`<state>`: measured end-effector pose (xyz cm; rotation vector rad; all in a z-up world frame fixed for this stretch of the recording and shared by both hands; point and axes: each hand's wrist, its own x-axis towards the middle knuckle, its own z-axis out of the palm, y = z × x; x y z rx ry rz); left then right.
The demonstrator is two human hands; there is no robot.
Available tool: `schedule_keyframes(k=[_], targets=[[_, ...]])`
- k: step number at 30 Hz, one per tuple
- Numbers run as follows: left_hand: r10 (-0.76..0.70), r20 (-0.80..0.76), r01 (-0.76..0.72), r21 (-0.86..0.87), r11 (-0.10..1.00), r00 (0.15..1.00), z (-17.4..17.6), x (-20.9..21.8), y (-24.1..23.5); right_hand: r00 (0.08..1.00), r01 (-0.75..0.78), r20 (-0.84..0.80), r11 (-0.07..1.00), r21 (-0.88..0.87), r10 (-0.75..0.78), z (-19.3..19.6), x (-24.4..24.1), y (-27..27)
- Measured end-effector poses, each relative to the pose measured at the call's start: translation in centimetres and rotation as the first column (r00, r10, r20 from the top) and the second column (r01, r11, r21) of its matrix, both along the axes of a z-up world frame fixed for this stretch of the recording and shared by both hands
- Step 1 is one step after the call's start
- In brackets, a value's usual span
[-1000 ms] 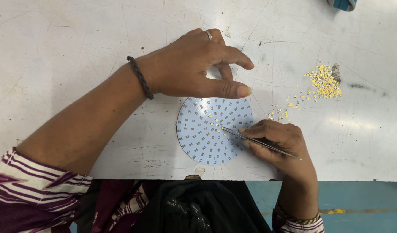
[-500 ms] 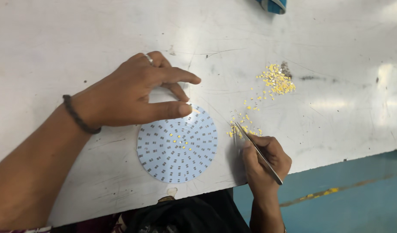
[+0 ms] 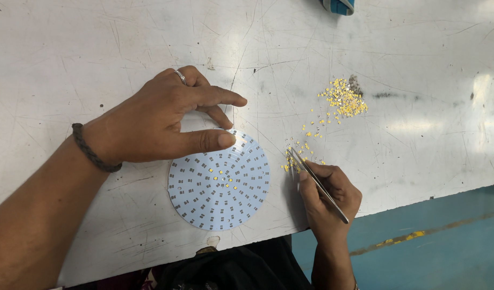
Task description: The person uses tweezers to pick up small yellow LED chips from a pile and places them one by one into designated spots on a circular LED board. The person continues this repetitive placement process across the board.
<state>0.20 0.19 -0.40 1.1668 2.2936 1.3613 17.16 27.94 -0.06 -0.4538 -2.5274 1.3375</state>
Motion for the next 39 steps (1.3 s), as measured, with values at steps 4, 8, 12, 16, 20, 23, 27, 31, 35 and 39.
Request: schedule_keyframes(k=[4,8,12,16,20,23,27,31,35,39], targets=[[-0.013,-0.027,0.013,0.008,1.0,1.0,0.4,0.0,-0.1,1.0,0.011,-0.006,1.0,0.01,-0.011,-0.1,0.3,0.0],[-0.014,-0.017,0.014,-0.027,1.0,1.0,0.6,0.0,-0.3,0.983,-0.084,-0.149,0.98,0.179,0.111,0.4,1.0,-2.1],[0.005,-0.029,-0.005,-0.009,1.0,1.0,0.1,0.2,-0.4,0.95,-0.252,-0.118,0.932,0.261,0.29,0.6,1.9,-5.7],[0.011,-0.019,-0.011,0.001,1.0,1.0,0.1,0.3,-0.5,0.923,-0.33,-0.087,0.888,0.319,0.374,0.8,0.8,-8.0],[0.014,-0.037,-0.013,0.007,1.0,0.999,0.1,0.2,-0.4,0.913,-0.348,-0.083,0.868,0.355,0.4,1.3,-0.1,-9.1],[0.023,-0.039,-0.023,-0.001,1.0,0.999,-0.2,0.3,-0.5,0.91,-0.353,-0.078,0.861,0.366,0.407,1.4,-0.4,-9.4],[0.016,-0.04,-0.016,0.013,1.0,0.999,-0.2,0.2,-0.4,0.904,-0.365,-0.075,0.85,0.379,0.422,1.5,-0.6,-9.4],[0.014,-0.045,-0.014,0.005,1.0,0.999,-0.1,0.2,-0.4,0.902,-0.375,-0.065,0.848,0.374,0.427,1.4,-0.4,-9.3],[-0.006,-0.006,0.006,-0.05,0.999,1.0,0.4,0.0,-0.4,0.929,-0.307,-0.107,0.901,0.308,0.353,1.3,0.1,-7.9],[-0.027,-0.007,0.027,-0.012,1.0,1.0,0.8,-0.3,-0.3,0.989,-0.056,-0.124,0.976,0.212,0.084,1.0,-0.4,-3.5]])
